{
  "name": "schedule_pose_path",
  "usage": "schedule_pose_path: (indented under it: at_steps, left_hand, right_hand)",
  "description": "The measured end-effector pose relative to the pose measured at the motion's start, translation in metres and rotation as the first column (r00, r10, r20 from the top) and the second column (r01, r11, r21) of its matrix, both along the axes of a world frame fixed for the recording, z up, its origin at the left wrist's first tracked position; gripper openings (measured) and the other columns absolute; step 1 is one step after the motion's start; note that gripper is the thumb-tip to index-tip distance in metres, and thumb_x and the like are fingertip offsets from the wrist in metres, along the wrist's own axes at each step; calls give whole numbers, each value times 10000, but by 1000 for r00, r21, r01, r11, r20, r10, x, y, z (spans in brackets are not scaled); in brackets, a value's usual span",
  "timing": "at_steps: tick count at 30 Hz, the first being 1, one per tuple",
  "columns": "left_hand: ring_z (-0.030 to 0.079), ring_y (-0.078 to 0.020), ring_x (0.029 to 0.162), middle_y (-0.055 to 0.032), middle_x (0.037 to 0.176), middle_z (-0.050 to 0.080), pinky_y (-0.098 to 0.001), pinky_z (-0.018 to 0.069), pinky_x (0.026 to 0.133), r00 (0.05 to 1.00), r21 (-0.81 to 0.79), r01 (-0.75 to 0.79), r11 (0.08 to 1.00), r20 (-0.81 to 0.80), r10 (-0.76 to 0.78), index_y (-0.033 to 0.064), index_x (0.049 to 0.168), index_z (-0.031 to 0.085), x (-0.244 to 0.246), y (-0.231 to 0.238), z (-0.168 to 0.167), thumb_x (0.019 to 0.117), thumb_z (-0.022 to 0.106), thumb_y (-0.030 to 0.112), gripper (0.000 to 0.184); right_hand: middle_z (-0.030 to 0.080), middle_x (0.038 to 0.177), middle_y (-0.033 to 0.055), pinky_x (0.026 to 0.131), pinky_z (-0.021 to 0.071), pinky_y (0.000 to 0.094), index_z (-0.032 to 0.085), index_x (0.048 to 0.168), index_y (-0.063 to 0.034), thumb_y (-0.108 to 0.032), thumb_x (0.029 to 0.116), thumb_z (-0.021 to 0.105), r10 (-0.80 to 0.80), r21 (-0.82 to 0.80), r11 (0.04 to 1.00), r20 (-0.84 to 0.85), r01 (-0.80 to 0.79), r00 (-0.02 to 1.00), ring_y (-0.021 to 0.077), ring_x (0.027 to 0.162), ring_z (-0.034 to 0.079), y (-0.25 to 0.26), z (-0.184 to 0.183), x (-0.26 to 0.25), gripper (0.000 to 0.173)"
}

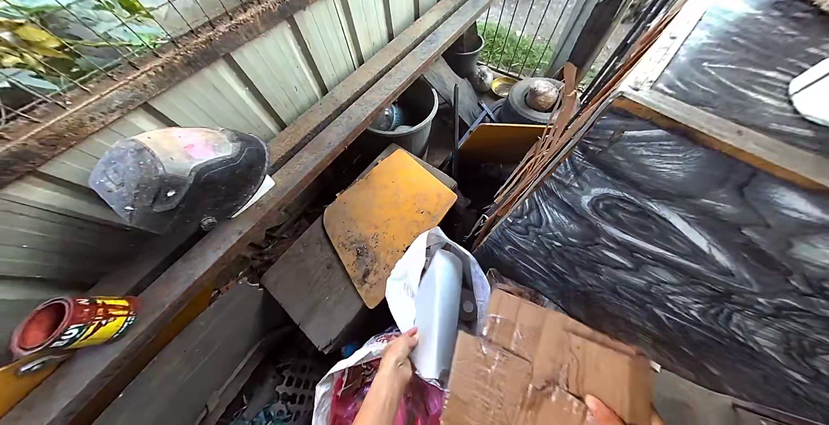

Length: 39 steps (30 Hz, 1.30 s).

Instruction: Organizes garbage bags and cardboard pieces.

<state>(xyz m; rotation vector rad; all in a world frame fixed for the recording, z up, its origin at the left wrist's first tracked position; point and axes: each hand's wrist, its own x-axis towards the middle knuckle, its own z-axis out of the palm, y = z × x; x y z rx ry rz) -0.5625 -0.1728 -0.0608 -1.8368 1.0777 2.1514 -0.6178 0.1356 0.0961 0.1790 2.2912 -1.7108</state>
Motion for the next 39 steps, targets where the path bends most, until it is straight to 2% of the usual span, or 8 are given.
schedule_pose_path:
  at_steps: [5,12,17,20,24,30,36,39]
  left_hand:
    - [668,-187,893,-149,1073,679,-389,566,812,979,184,94,978,-197,-57,-7,1425,466,-36,7,5,1054,469,58,376]
    - [661,-254,1014,-235,1188,673,-419,538,909,962,-128,239,963,-107,-253,-62,1333,600,-42,-18,-52,997,589,-16,340]
    - [613,-53,834,-107,996,649,-221,527,793,905,-233,328,916,-202,-375,-92,1233,551,-18,-47,18,1094,379,51,263]
    - [588,-168,1194,-220,1382,579,-291,443,1055,876,-255,402,879,-173,-450,-93,1449,432,-3,-63,38,1140,249,124,420]
    - [569,-189,1271,-229,1433,548,-353,449,1096,879,-381,270,884,-279,-388,-49,1500,410,3,-52,-5,1144,182,296,546]
    - [602,-396,1262,-218,1391,601,-571,488,1010,230,-222,971,95,737,-635,72,1438,557,-50,-73,19,1097,409,322,447]
    - [618,-362,1265,-176,1574,448,-546,514,1023,367,-566,824,24,501,-784,123,1634,266,-53,-98,-19,1086,409,232,576]
    - [408,-247,1489,-124,1628,394,-456,298,1243,593,-646,672,361,179,-785,103,1625,290,-40,-111,-29,1129,232,339,552]
  right_hand:
    - [708,1060,141,879,589,295,585,1235,111,-119,872,718,80,69,994,8,-80,997,106,966,699,-53,6,-44,449]
    - [720,1089,110,880,599,347,607,1264,25,-180,855,722,138,46,988,184,-149,973,154,986,711,-76,-8,-88,472]
    - [687,1157,175,915,570,422,562,1340,11,-142,961,688,252,-77,964,565,-254,786,240,1027,688,-134,-67,-110,427]
    - [660,1191,210,921,549,466,519,1380,11,-212,984,673,176,-54,980,687,-193,705,287,1056,667,-156,-106,-124,480]
    - [665,1211,203,931,548,480,573,1334,0,-233,964,697,68,35,990,718,-133,693,291,1090,664,-161,-144,-142,455]
    - [650,1228,211,937,540,479,569,1334,9,-221,957,707,60,70,985,726,-160,685,296,1097,657,-174,-157,-154,462]
    - [674,1160,160,899,549,436,605,1295,-31,-300,967,689,227,12,913,816,-408,531,242,1031,667,-179,-149,-157,433]
    - [678,1174,183,905,553,470,617,1280,-10,-292,972,675,114,45,969,791,-243,601,272,1056,672,-189,-162,-148,422]
